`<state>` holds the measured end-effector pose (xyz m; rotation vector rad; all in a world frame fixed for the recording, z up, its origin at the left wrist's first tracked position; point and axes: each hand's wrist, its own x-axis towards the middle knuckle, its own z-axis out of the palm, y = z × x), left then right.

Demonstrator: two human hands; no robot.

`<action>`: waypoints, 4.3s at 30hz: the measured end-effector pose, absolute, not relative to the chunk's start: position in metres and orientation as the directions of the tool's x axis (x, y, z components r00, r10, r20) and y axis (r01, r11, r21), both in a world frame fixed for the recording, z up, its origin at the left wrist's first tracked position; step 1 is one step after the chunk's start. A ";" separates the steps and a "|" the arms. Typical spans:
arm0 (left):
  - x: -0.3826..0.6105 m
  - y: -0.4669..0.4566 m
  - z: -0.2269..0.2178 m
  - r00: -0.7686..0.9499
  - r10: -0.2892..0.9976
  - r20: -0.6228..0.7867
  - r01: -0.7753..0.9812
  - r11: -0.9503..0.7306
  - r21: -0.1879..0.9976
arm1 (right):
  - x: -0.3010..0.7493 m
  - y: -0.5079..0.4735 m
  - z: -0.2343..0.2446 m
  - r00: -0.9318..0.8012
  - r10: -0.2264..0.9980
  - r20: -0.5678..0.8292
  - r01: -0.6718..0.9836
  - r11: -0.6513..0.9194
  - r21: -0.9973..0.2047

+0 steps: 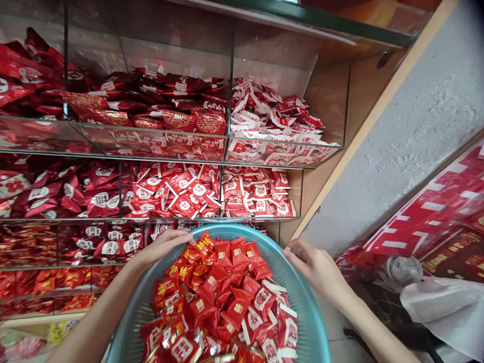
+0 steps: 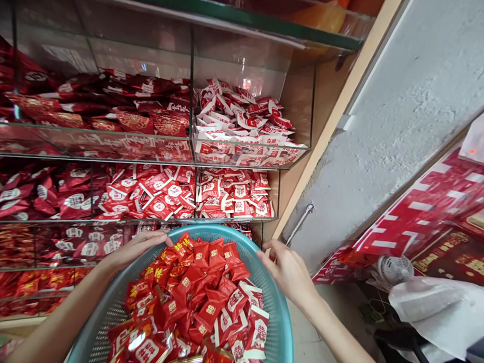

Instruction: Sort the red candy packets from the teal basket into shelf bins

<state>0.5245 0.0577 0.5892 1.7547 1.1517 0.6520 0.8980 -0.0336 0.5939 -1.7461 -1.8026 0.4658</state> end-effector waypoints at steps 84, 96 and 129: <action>0.505 0.047 0.534 0.333 0.931 0.147 0.623 -0.334 0.707 | 0.811 0.086 0.686 -0.629 0.623 0.465 0.773 0.568 0.283; 0.495 0.056 0.534 0.287 0.947 0.143 0.635 -0.300 0.712 | 0.839 0.064 0.678 -0.335 0.471 0.816 0.724 0.683 -0.096; 0.482 0.067 0.536 0.303 0.943 0.135 0.615 -0.301 0.728 | 0.840 -0.046 0.590 -0.301 0.940 -0.163 0.507 0.013 -0.862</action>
